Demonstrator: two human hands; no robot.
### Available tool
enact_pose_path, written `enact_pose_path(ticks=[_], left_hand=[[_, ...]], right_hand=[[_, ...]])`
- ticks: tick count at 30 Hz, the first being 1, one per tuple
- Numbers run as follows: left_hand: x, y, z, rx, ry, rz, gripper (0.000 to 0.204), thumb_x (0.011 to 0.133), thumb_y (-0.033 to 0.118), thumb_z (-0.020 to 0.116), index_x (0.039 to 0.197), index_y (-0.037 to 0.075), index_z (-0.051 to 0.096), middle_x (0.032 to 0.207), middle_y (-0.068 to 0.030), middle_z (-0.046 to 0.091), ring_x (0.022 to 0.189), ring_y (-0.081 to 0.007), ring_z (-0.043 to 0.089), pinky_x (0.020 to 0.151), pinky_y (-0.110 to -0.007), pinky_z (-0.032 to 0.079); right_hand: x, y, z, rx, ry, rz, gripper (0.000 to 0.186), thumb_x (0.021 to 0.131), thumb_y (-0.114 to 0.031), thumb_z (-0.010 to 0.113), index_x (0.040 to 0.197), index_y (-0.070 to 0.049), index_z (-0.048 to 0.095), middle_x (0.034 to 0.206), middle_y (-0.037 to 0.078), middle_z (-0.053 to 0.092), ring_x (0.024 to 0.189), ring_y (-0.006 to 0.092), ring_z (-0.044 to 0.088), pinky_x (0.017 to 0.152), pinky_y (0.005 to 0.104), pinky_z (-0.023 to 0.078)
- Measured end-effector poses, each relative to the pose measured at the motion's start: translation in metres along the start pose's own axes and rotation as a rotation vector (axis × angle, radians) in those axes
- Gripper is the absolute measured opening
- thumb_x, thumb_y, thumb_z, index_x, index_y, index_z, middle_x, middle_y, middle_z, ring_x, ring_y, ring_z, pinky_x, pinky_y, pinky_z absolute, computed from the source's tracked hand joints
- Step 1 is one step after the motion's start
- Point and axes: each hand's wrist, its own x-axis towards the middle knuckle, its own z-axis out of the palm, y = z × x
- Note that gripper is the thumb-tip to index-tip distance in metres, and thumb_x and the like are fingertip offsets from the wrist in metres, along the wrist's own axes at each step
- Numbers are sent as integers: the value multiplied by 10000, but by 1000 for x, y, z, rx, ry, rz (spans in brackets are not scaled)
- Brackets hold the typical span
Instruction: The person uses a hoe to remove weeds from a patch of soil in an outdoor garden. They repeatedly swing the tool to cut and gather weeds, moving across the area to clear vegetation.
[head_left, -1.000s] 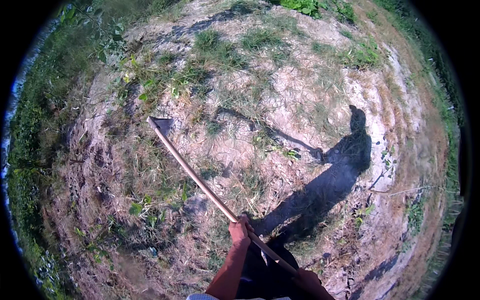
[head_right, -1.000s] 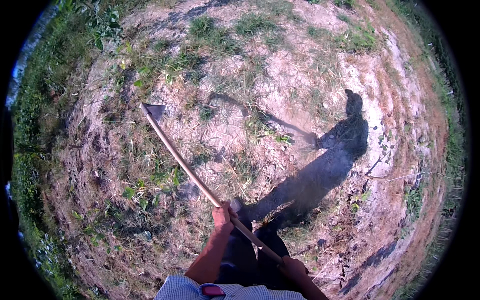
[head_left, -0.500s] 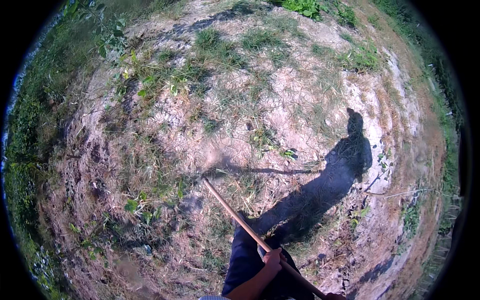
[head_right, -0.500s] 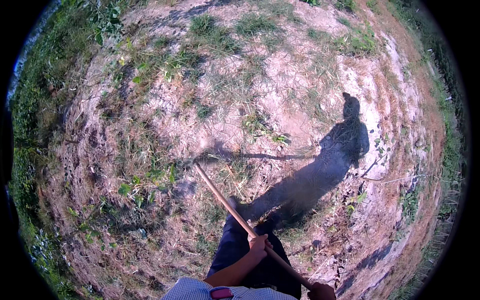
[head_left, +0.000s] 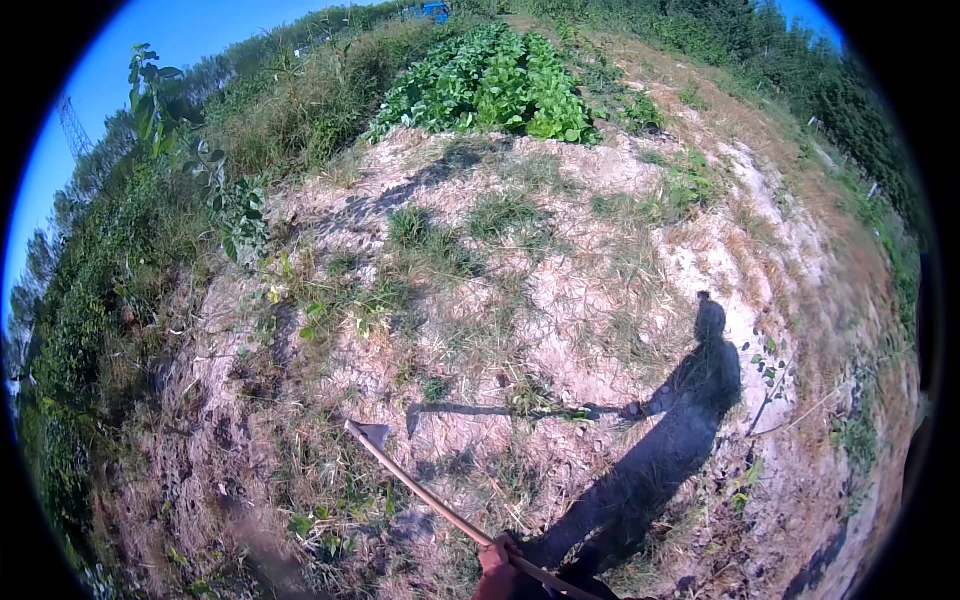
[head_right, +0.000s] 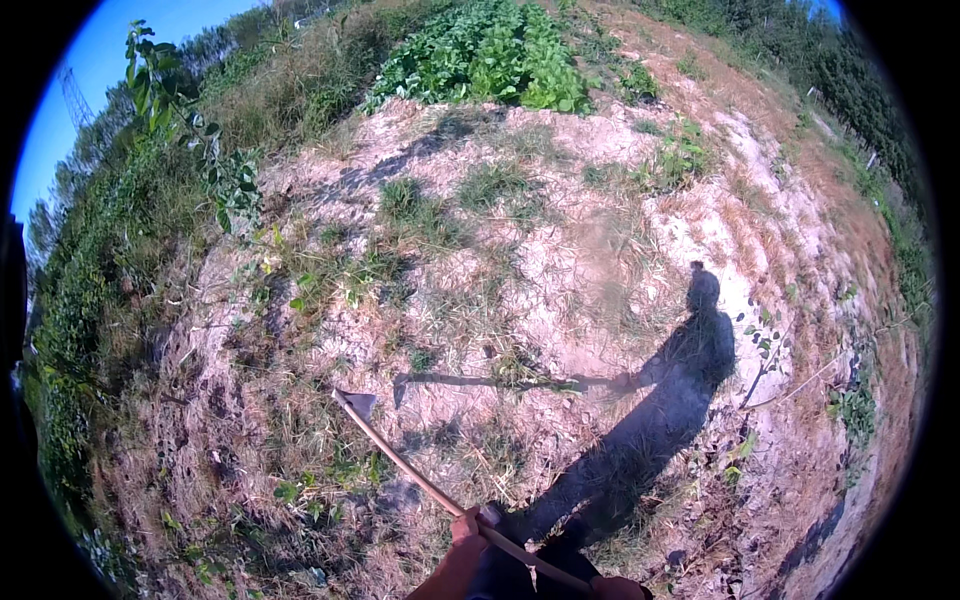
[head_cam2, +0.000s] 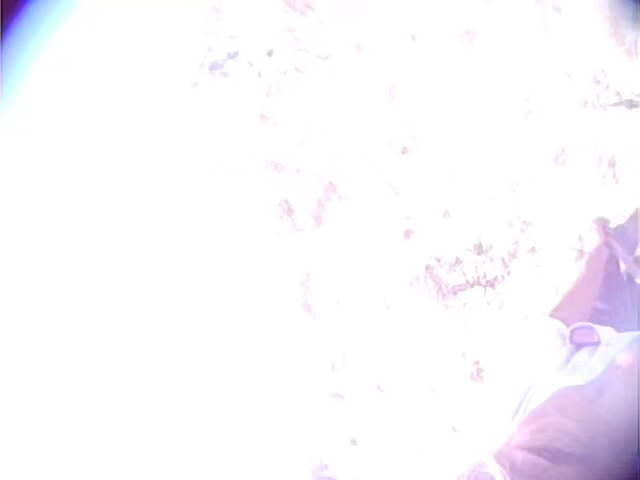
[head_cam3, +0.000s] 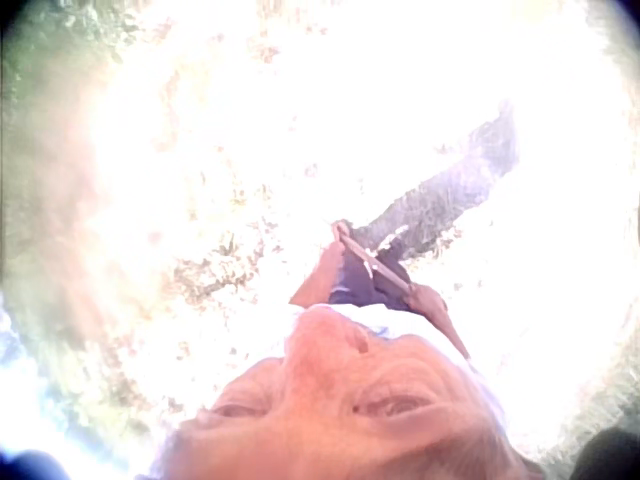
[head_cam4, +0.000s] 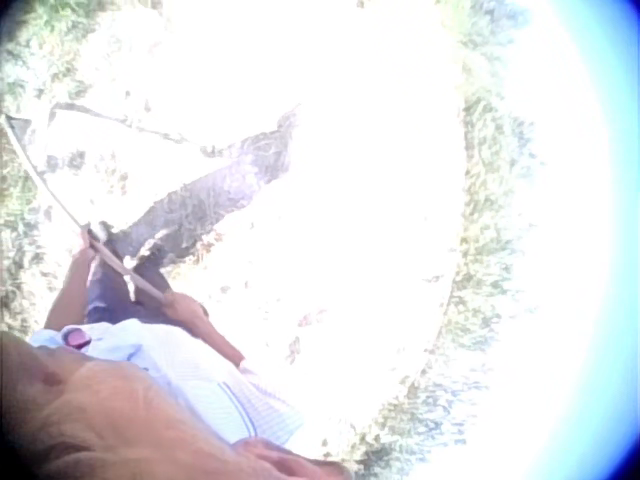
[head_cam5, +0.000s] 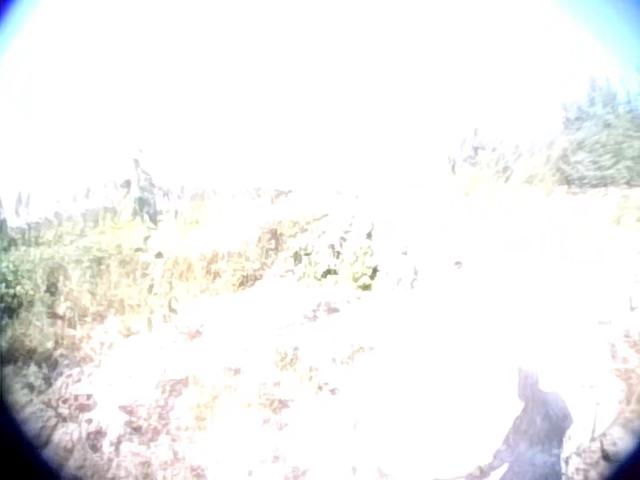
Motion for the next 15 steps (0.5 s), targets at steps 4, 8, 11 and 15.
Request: enact_pose_path(ticks=[4, 8, 11, 15], left_hand=[[-8, 3, 7, 115, -23, -41, 237, 815, 162, 594, 642, 14, 524, 553, -138, 542, 484, -263, 549, 458, -402, 472], [-16, -34, 4, 357, -72, -99, 239, 820, 177, 593, 667, 3, 533, 601, -147, 588, 525, -273, 582, 503, -416, 494], [-26, -47, 23, 220, -99, -251, 170, 830, 150, 590, 762, 1, 545, 623, -138, 580, 558, -270, 580, 541, -427, 504], [-13, -43, 26, -138, -75, -293, 106, 831, 97, 594, 852, 6, 546, 654, -130, 558, 589, -281, 565, 583, -449, 514]], right_hand=[[-16, -31, -23, -28, 46, 22, 310, 737, -305, 572, 878, -34, 620, 826, 214, 642, 804, 373, 624, 712, 473, 492], [-40, -39, -65, -144, -146, 84, 279, 708, -272, 581, 890, -64, 624, 811, 205, 642, 793, 356, 628, 699, 465, 497], [-47, -14, -72, -153, -15, -15, 262, 688, -246, 579, 892, -89, 628, 807, 190, 646, 785, 343, 632, 689, 463, 501], [-46, -38, -113, -219, -43, 8, 270, 702, -245, 563, 891, -61, 620, 800, 185, 648, 772, 342, 634, 679, 468, 501]])
